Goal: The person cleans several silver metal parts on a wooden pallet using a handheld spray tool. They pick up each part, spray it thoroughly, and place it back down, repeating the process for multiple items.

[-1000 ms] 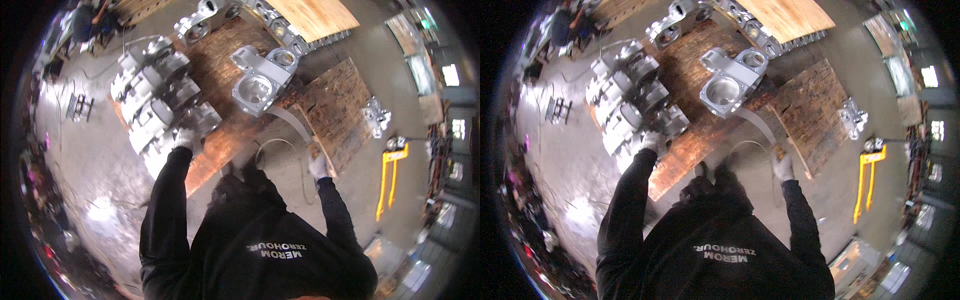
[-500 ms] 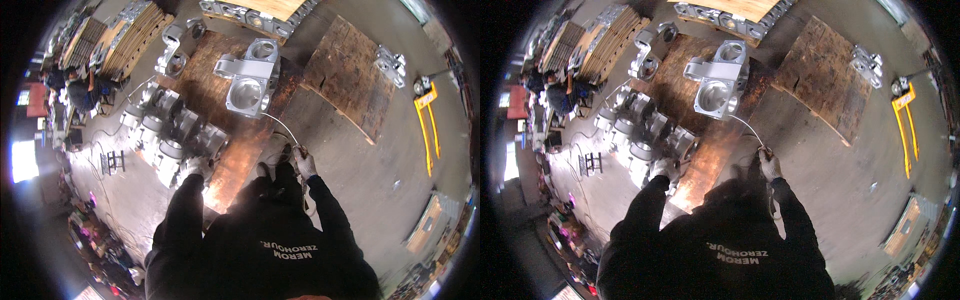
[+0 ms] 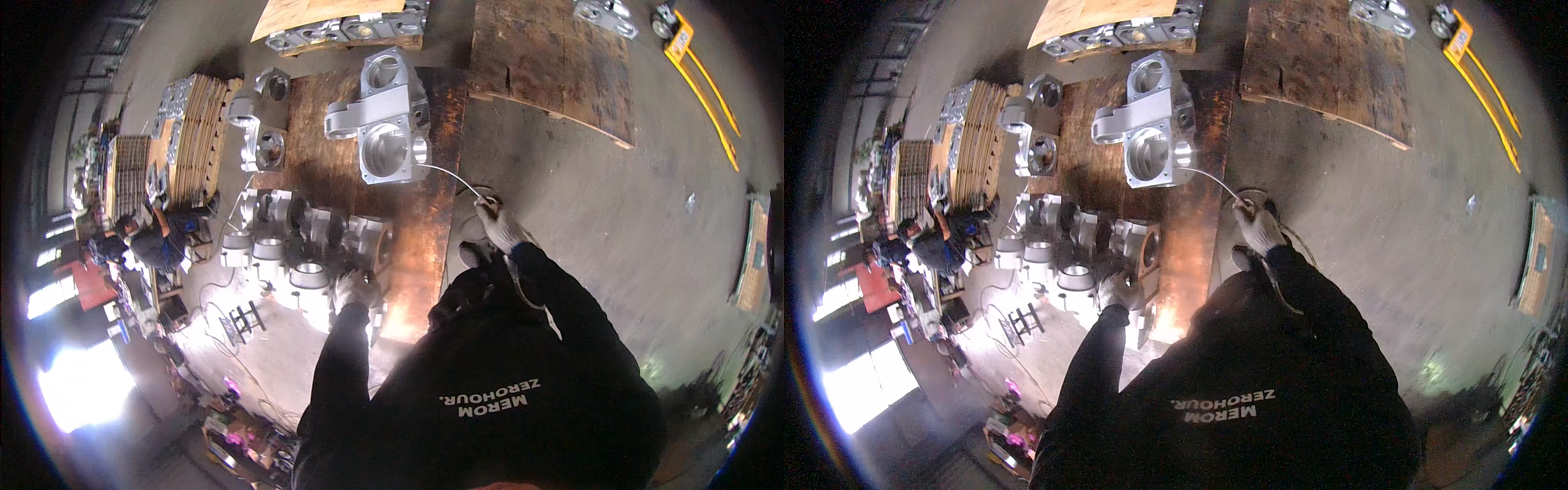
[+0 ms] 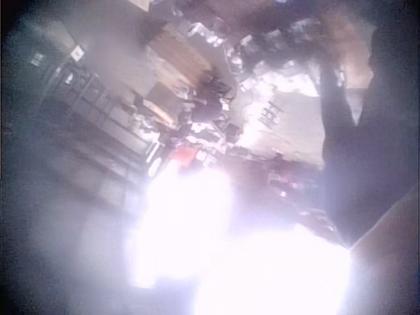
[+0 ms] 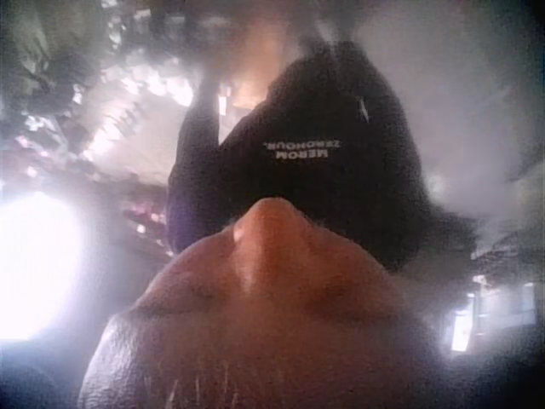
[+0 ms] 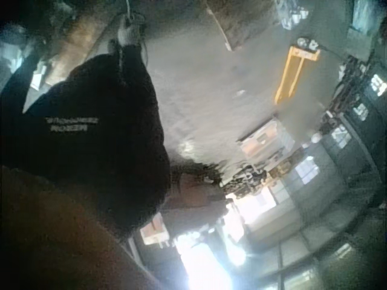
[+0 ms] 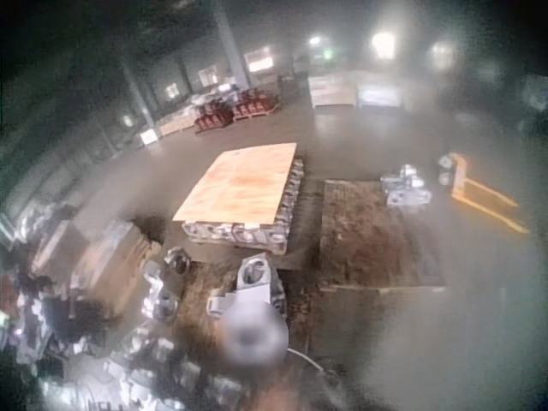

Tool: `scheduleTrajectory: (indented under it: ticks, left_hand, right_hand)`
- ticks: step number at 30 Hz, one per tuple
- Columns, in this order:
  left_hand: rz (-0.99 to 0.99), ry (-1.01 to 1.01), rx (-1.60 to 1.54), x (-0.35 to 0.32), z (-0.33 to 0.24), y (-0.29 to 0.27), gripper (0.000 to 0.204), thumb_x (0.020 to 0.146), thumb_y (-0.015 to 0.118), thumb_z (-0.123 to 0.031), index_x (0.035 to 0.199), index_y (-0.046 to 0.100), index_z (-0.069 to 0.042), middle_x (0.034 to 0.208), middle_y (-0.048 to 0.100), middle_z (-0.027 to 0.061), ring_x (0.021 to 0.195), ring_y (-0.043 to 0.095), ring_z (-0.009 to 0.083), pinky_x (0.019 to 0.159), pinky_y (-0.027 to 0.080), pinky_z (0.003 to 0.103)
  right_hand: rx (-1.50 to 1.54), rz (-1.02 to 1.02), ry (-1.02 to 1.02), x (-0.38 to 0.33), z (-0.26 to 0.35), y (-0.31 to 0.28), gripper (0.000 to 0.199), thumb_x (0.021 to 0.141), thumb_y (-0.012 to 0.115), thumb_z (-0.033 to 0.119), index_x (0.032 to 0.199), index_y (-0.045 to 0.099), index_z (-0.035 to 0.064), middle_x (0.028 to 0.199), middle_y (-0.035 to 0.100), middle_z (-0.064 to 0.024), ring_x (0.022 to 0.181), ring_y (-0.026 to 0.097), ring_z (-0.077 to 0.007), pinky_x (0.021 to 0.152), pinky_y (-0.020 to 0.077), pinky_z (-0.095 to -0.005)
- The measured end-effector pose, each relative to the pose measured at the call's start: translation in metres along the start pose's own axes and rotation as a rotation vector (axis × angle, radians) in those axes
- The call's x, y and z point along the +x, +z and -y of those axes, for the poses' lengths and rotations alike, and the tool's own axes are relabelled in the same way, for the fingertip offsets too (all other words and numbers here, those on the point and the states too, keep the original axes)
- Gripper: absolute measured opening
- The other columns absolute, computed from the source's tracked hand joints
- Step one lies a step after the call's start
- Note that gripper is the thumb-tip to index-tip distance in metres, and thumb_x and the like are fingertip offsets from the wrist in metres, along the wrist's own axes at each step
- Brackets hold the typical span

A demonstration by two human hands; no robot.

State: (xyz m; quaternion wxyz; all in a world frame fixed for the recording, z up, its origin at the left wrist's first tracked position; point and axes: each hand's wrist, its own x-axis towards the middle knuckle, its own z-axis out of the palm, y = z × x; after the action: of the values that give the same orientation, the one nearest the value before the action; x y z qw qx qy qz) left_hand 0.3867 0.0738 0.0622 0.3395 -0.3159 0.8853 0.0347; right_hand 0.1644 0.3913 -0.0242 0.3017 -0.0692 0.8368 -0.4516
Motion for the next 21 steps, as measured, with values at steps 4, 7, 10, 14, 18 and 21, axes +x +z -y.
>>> scheduleTrajectory:
  ticks: [4,7,10,14,18,21]
  left_hand:
    - [-0.004,0.035,0.006,-0.015,-0.029,-0.038,0.044,0.092,0.047,-0.039,0.113,0.072,-0.010,0.118,0.069,0.0179,0.117,0.062,0.0341,0.107,0.043,0.042]
    - [-0.081,0.021,0.059,0.007,0.001,0.007,0.049,0.085,0.059,-0.044,0.122,0.067,-0.014,0.127,0.065,0.0134,0.121,0.059,0.0328,0.106,0.045,0.043]
    - [-0.066,0.089,0.027,-0.002,-0.005,-0.004,0.049,0.084,0.060,-0.042,0.122,0.066,-0.013,0.126,0.065,0.0126,0.120,0.059,0.0324,0.107,0.044,0.043]
    - [-0.180,0.179,-0.017,0.012,-0.001,0.015,0.043,0.086,0.052,-0.034,0.119,0.066,-0.009,0.116,0.068,0.0153,0.114,0.061,0.0324,0.108,0.040,0.043]
    - [-0.081,0.048,0.029,0.003,-0.005,0.001,0.052,0.082,0.065,-0.044,0.124,0.066,-0.013,0.129,0.063,0.0155,0.122,0.057,0.0328,0.106,0.045,0.043]
    - [-0.127,0.096,0.057,0.008,0.002,0.009,0.054,0.082,0.065,-0.044,0.125,0.066,-0.011,0.130,0.063,0.0151,0.123,0.057,0.0322,0.106,0.045,0.043]
  right_hand:
    - [0.224,0.019,0.029,0.041,-0.034,0.020,0.030,0.098,0.062,0.036,0.113,0.065,0.0096,0.084,0.066,-0.0072,0.068,0.062,-0.0193,0.057,0.0478,-0.0355]
    - [0.468,0.088,0.243,0.022,-0.028,-0.007,0.038,0.095,0.063,0.048,0.092,0.068,0.0107,0.066,0.056,0.0019,0.054,0.048,-0.0084,0.048,0.0380,-0.0297]
    - [0.366,-0.063,0.067,0.001,-0.050,-0.015,0.033,0.099,0.059,0.043,0.104,0.066,0.0108,0.074,0.058,0.0015,0.047,0.045,-0.0069,0.040,0.0336,-0.0290]
    - [0.278,-0.176,0.158,0.008,-0.087,0.015,0.044,0.097,0.060,0.047,0.097,0.065,0.0027,0.074,0.063,-0.0073,0.062,0.058,-0.0193,0.056,0.0437,-0.0364]
    - [0.362,-0.004,0.365,-0.016,-0.029,0.000,0.058,0.094,0.059,0.053,0.087,0.062,-0.0047,0.070,0.065,-0.0144,0.069,0.065,-0.0281,0.063,0.0489,-0.0419]
    - [0.273,0.041,0.292,-0.024,-0.016,-0.012,0.051,0.096,0.060,0.049,0.084,0.061,-0.0008,0.066,0.062,-0.0064,0.062,0.062,-0.0210,0.055,0.0467,-0.0389]
